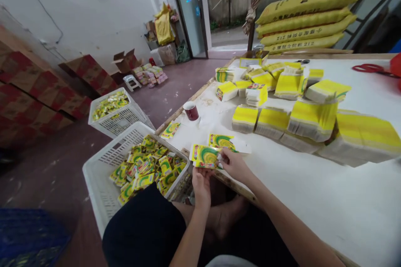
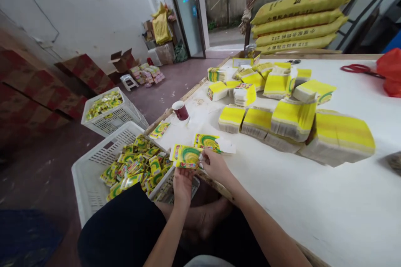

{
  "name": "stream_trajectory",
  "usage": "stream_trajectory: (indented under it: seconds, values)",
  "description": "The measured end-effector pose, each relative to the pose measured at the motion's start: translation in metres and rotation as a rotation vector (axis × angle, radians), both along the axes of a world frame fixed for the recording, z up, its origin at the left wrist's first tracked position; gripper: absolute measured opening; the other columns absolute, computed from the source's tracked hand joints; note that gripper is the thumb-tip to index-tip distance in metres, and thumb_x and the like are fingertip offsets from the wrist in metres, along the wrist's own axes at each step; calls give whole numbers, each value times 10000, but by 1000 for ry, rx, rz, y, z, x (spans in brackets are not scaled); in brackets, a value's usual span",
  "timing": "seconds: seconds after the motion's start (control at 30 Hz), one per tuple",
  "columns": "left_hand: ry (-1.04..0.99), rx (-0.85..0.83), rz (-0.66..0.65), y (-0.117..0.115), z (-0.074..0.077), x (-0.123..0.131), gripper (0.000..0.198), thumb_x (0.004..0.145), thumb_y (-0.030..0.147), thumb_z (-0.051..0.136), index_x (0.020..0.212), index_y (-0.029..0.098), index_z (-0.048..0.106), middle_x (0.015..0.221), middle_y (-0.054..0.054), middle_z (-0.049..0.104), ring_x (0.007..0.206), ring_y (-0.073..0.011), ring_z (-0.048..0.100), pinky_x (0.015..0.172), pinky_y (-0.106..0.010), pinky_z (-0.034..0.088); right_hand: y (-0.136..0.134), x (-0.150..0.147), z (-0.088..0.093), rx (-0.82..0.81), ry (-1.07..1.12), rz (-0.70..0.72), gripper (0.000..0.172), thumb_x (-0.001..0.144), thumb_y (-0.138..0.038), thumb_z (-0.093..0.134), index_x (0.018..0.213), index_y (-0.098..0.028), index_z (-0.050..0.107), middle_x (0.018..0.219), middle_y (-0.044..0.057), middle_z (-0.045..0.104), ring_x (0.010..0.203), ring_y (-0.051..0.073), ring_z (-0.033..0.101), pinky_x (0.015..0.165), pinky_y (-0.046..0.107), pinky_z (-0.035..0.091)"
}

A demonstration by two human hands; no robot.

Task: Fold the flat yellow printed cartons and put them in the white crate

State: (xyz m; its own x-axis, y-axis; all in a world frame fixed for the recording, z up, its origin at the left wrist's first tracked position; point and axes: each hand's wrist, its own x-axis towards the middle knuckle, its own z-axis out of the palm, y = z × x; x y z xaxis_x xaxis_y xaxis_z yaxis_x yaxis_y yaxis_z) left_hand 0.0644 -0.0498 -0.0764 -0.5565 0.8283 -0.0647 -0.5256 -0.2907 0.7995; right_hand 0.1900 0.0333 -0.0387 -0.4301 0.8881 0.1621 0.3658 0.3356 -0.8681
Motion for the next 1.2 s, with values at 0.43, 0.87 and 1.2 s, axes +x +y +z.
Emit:
stream_trajectory:
  seconds: [0.43, 0.87, 1.2]
  values:
    - [-91, -43, 21, 10, 25, -4, 636, 661, 672, 767, 1048, 168, 740, 1113, -135, 745, 1105, -313, 682, 922, -392, 573, -22, -15, 11, -208, 47, 222, 253, 708, -91, 648, 752, -226, 438, 667, -77, 472, 603, 108, 427, 561, 221, 309]
    - [-202, 43, 64, 26, 44, -6, 515, 695, 668, 711, 773, 164, 635, 700, -22, 573, 674, -177, 592, 748, -362, 587, -34, -24, 14, -371, 324, 248, 258, 742, -305, 731, 799, -230, 492, 721, -53, 502, 652, 115, 428, 598, 232, 379]
    - [-258, -64, -199, 19, 53, -32, 512, 588, 572, 830, 834, 164, 642, 721, -30, 570, 734, -214, 633, 612, -314, 573, -56, -36, 11, -419, 315, 235, 424, 728, -445, 822, 887, -239, 487, 774, -46, 543, 680, 122, 489, 638, 253, 418]
